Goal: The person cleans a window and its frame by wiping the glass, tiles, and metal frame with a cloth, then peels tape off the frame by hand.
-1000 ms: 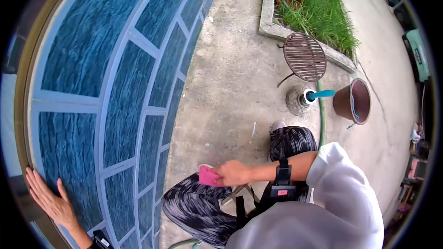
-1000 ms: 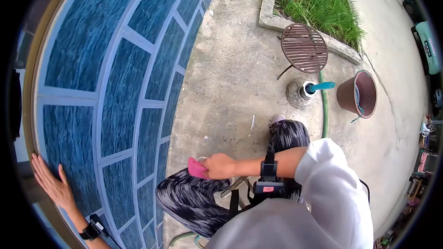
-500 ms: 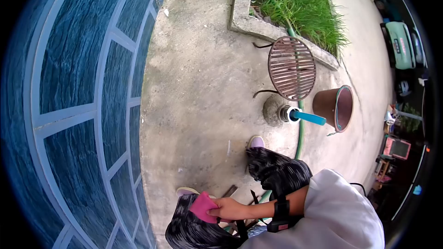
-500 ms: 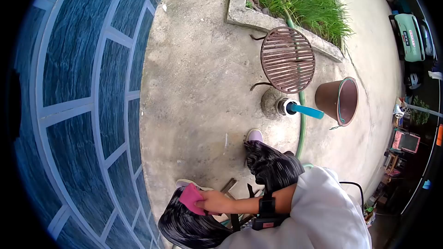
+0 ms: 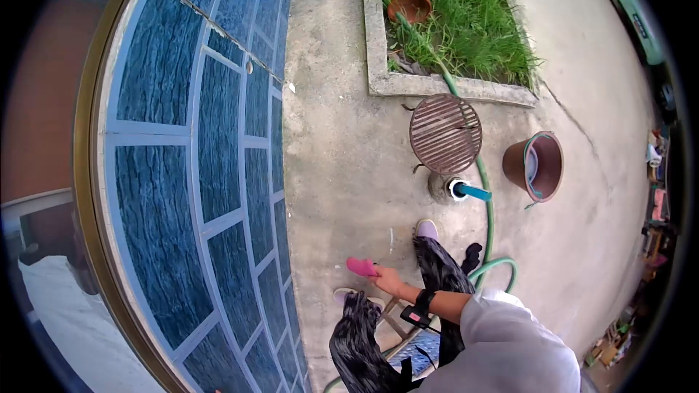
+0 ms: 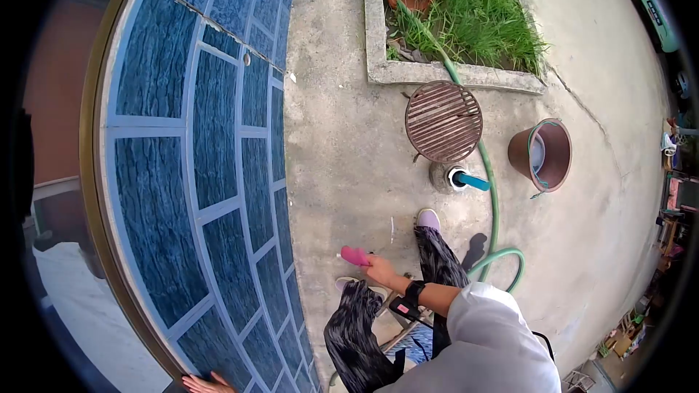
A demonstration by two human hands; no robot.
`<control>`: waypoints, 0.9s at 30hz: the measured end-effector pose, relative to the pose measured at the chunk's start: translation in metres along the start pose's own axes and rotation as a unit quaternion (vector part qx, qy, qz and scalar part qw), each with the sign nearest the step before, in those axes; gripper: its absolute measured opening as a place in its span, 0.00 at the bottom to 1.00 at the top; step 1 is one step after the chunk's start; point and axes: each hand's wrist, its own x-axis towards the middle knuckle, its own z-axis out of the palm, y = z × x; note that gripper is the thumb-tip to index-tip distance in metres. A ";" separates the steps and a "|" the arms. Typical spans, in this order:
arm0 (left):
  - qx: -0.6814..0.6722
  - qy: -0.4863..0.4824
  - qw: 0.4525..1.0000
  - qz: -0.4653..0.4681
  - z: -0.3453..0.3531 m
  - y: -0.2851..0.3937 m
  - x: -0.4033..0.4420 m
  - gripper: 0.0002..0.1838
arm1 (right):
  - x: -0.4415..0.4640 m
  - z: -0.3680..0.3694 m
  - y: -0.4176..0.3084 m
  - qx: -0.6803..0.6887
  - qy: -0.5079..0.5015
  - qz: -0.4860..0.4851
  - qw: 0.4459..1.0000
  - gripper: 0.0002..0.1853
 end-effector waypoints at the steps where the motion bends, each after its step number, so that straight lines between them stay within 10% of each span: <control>1: 0.010 -0.028 0.999 0.019 -0.010 0.000 0.003 0.37 | -0.019 -0.009 0.006 -0.056 0.059 -0.007 0.997 0.20; 4: 0.232 -0.180 0.941 0.169 -0.059 -0.008 0.012 0.35 | -0.084 -0.071 -0.026 -0.057 0.086 0.065 0.993 0.18; 5: -0.060 -0.206 0.975 -0.048 -0.063 -0.002 0.010 0.42 | -0.113 -0.095 -0.046 0.027 0.093 0.089 0.991 0.18; 6: -0.080 -0.256 0.962 -0.060 -0.077 0.001 0.018 0.47 | -0.140 -0.115 -0.067 0.112 0.096 0.113 0.983 0.18; 17: -0.510 -0.158 0.837 0.120 -0.280 0.098 0.137 0.39 | -0.170 -0.284 -0.268 0.418 0.188 -0.044 0.888 0.12; 27: -0.693 -0.073 0.713 0.078 -0.267 0.064 0.275 0.36 | -0.114 -0.289 -0.484 0.446 0.062 -0.133 0.883 0.17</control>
